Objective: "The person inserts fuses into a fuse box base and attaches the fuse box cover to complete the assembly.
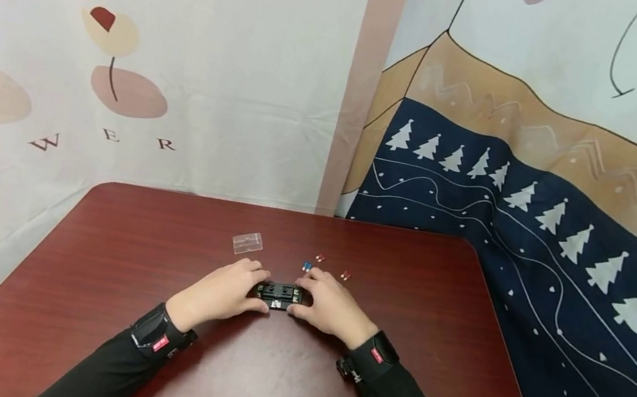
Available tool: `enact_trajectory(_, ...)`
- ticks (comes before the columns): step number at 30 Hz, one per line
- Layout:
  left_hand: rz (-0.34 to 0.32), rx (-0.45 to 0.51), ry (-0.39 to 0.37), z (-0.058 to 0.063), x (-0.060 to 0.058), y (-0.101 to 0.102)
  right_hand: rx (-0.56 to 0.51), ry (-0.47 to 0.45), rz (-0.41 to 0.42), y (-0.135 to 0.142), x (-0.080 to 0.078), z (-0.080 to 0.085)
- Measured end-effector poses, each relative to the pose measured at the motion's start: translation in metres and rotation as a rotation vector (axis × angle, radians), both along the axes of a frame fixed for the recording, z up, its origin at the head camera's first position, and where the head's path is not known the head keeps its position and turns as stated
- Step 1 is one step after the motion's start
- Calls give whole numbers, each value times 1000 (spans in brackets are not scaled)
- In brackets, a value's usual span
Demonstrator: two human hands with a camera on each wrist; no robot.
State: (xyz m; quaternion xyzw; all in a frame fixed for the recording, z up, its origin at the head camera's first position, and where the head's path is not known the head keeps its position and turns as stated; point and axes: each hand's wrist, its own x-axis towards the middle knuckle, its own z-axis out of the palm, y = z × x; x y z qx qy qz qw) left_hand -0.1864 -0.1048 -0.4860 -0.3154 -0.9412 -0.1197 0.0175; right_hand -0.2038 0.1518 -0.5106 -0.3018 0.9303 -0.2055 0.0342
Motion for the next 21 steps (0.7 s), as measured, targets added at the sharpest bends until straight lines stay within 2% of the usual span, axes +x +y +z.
enact_trajectory(8, 33, -22, -41, -10, -4, 3, 13, 32, 11, -5, 2, -2)
enact_trajectory(14, 68, -14, -74, -10, -10, 1, 54, 52, -6, -8, -2, -5)
enact_trajectory(21, 78, -8, -91, -3, -11, 2, 63, 44, -25, -12, -3, -6)
